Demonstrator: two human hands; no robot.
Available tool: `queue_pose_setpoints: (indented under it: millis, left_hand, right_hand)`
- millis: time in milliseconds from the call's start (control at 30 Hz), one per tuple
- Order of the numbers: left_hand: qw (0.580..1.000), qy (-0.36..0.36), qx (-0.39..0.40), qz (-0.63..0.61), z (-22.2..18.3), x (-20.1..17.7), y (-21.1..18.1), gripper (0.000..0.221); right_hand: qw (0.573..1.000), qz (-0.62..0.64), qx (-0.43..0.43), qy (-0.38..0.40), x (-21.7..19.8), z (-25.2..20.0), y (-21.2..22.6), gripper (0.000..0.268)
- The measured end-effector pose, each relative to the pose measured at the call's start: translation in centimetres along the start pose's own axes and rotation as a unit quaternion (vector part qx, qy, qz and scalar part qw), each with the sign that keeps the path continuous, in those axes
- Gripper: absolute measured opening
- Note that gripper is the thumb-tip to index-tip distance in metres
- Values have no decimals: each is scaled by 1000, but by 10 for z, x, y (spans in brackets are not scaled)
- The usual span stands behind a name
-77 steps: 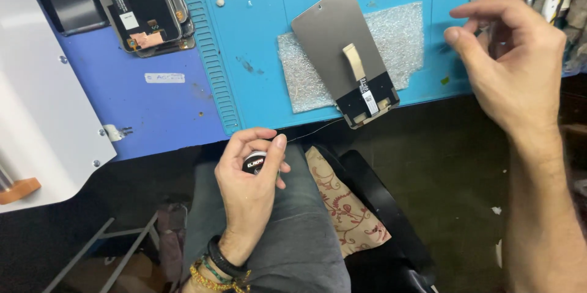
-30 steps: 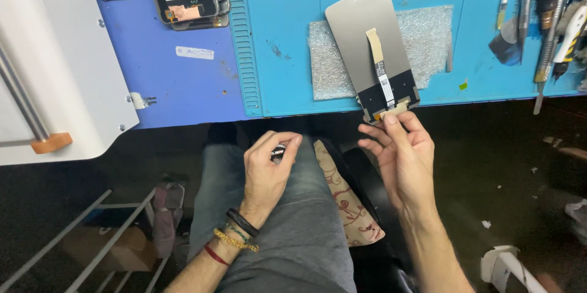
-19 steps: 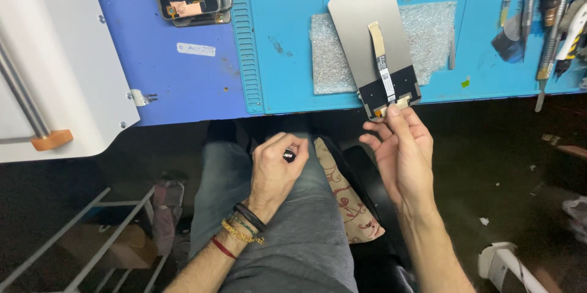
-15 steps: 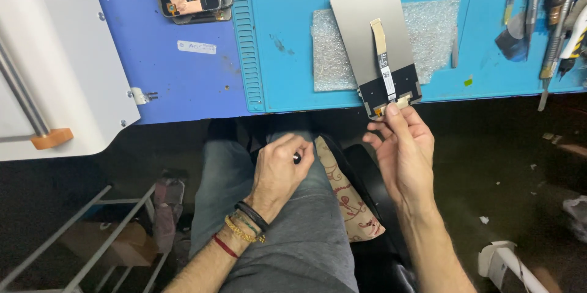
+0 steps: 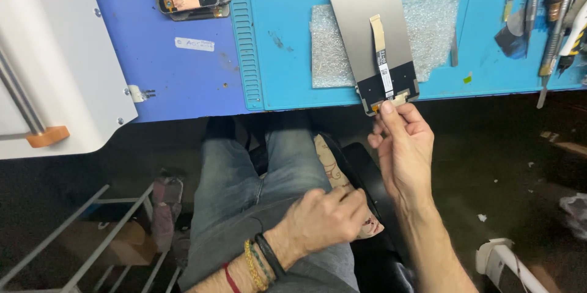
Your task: Separating a smartphone screen from its frame using a heating plate and a thin cutting wire
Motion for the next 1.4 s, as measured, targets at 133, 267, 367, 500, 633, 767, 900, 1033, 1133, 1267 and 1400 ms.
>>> queue_pose_setpoints:
  millis: [133,267,367,500,633,767,900,1033,1133,1267,1400]
  left_hand:
    - [1000,-19,10,-2,15,-18,-3,34]
    - [996,-48,-2,-73,31,-29,-3,12]
    - [992,-61,0,-106,42,-27,-10,13]
    - [991,-32,-6,-128,51,2,-33,20]
    - [989,-51,2,-140,63,9,-42,25]
    - [987,-81,-6,-136,70,2,-35,24]
    - [982,-98,-21,-158,77,-15,-20,15]
    - [976,-88,-41,-194,79,-26,-9,10]
    - [969,-93,-43,-225,77,-50,0,29]
    - [967,-91,-57,-232,67,-79,11,13]
    - [932,-44,-90,-350,59,-102,13,17]
  right_hand:
    - [1000,4,-4,-12,-3,-2,0,17]
    - [999,-40,-9,-32,-16,-8,1,14]
    - [998,-56,18,-10,-25,-18,6,21]
    - [991,-36,105,75,-43,-22,7,30]
    - [992,-52,100,61,-57,-11,17,20]
    - [998,-43,34,31,-72,-3,40,13]
    - [997,50,2,63,-78,0,67,9]
    - [1000,-10,-13,15,-83,-1,87,14]
    - [946,-290,-135,-54,-81,-1,106,63]
    - [824,-459,-329,-38,-46,1,135,26]
    - [655,-626,-422,16,-2,18,147,8]
Point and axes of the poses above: each hand's wrist, its own z-axis towards the middle knuckle, its own x-axis out of the palm, y = z × x, the point moved 4 cm from there along z, towards the middle knuckle, and after that the axes turned 8 degrees about x, right-handed, at the moved point
